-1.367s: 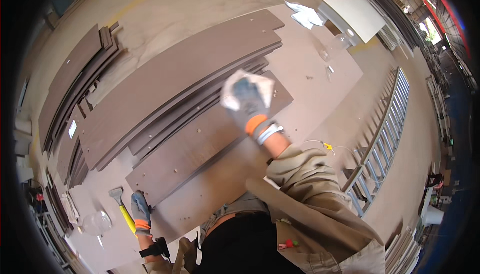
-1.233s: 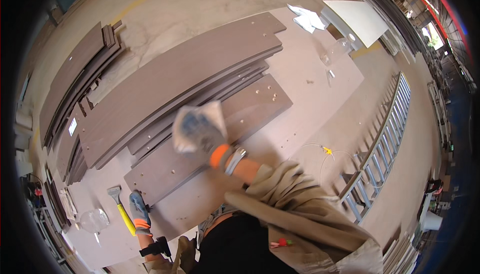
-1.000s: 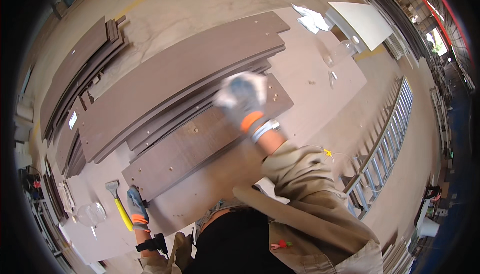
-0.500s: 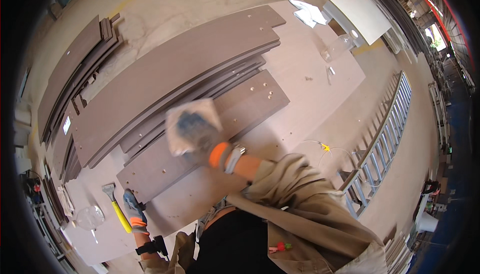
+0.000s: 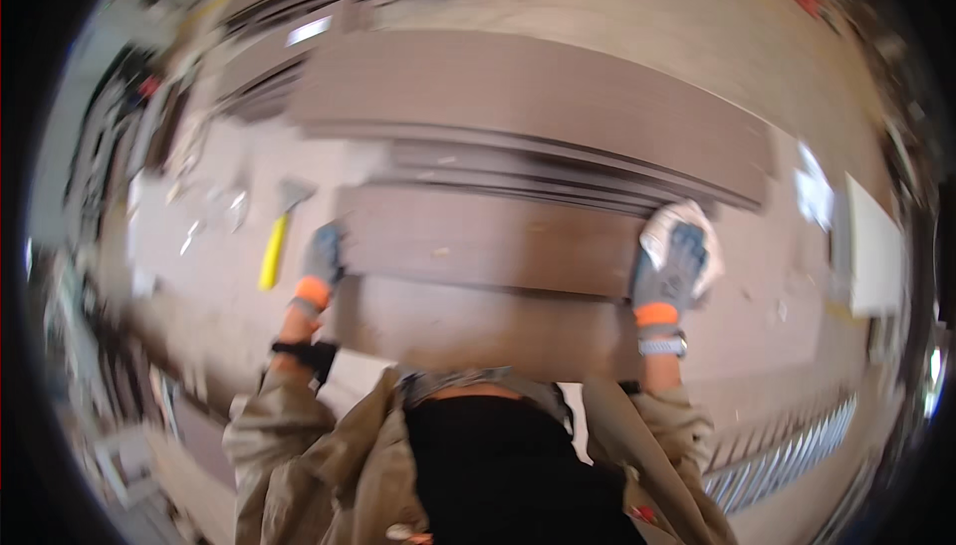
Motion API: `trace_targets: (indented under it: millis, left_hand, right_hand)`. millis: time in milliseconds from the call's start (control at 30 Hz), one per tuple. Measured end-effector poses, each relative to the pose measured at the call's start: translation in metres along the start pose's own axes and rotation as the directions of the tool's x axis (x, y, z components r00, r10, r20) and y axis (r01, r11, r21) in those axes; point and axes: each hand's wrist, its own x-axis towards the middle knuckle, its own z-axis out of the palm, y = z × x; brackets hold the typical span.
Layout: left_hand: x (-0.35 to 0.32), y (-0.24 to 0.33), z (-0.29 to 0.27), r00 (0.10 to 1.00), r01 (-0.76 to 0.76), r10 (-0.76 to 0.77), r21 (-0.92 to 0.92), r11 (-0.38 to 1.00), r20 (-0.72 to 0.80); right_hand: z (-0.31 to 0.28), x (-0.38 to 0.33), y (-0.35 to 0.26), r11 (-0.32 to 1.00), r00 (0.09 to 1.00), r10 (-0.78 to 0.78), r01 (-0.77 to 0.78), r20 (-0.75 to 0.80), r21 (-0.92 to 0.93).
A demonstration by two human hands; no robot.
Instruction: Cleaning and wiping manufactured wood or bamboo boards on a workbench using a cloth and scraper.
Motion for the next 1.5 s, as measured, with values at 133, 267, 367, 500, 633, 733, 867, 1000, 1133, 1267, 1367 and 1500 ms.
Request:
trace_targets:
  millis: [133, 267, 367, 500, 633, 733, 867, 1000, 1133, 1267, 1367, 1500]
  left_hand:
    - [-0.004, 0.004, 0.024, 0.934, 0.296, -0.34, -0.293, 0.909, -0.111]
    - [0.008, 0.063, -0.019, 0.829, 0.452, -0.555, -0.669, 0.59, 0.071]
    - [0.005, 0.051, -0.017, 0.757, 0.536, -0.626, -0.723, 0.435, 0.185]
    - [-0.009, 0.052, -0.056, 0.761, 0.419, -0.398, -0.856, -0.302, 0.512]
    - [-0.01, 0.051, -0.068, 0.761, 0.34, -0.27, -0.717, -0.609, 0.59]
    - [-0.018, 0.016, -0.043, 0.889, 0.254, -0.069, -0.612, -0.749, 0.452]
    - [-0.017, 0.01, -0.057, 0.918, 0.367, 0.285, -0.319, -0.874, 0.275]
    - [-0.012, 0.007, -0.066, 0.847, 0.493, 0.277, -0.475, -0.729, 0.454]
    - [-0.006, 0.004, -0.069, 0.767, 0.569, 0.2, -0.501, -0.652, 0.61]
    - [0.001, 0.014, -0.076, 0.812, 0.52, 0.185, -0.543, -0.659, 0.553]
    - [0.0, 0.003, -0.06, 0.761, 0.565, 0.224, -0.453, -0.69, 0.608]
    - [0.005, 0.014, -0.063, 0.776, 0.593, -0.064, -0.76, -0.266, 0.627]
  right_hand:
    - [-0.05, -0.01, -0.075, 0.947, 0.972, -0.235, 0.23, -0.007, 0.223]
    - [-0.09, -0.009, -0.153, 0.83, 0.892, -0.451, 0.419, 0.001, 0.368]
    - [-0.106, -0.013, -0.211, 0.756, 0.851, -0.519, 0.501, -0.081, 0.422]
    - [-0.128, -0.008, -0.279, 0.64, 0.803, -0.581, 0.55, -0.131, 0.536]
    - [-0.154, -0.019, -0.342, 0.528, 0.67, -0.706, 0.714, -0.23, 0.459]
    - [-0.169, -0.044, -0.362, 0.375, 0.545, -0.791, 0.79, -0.277, 0.485]
    - [-0.17, -0.085, -0.348, 0.24, 0.446, -0.832, 0.826, -0.33, 0.509]
    - [-0.155, -0.083, -0.287, 0.313, 0.586, -0.756, 0.716, -0.293, 0.624]
    - [-0.162, -0.077, -0.29, 0.646, 0.736, -0.677, 0.59, 0.006, 0.484]
    - [-0.179, -0.093, -0.333, 0.321, 0.562, -0.795, 0.71, -0.23, 0.627]
    - [-0.18, -0.084, -0.312, 0.399, 0.65, -0.738, 0.636, -0.18, 0.66]
    - [-0.145, -0.071, -0.239, 0.817, 0.847, -0.51, 0.422, 0.151, 0.393]
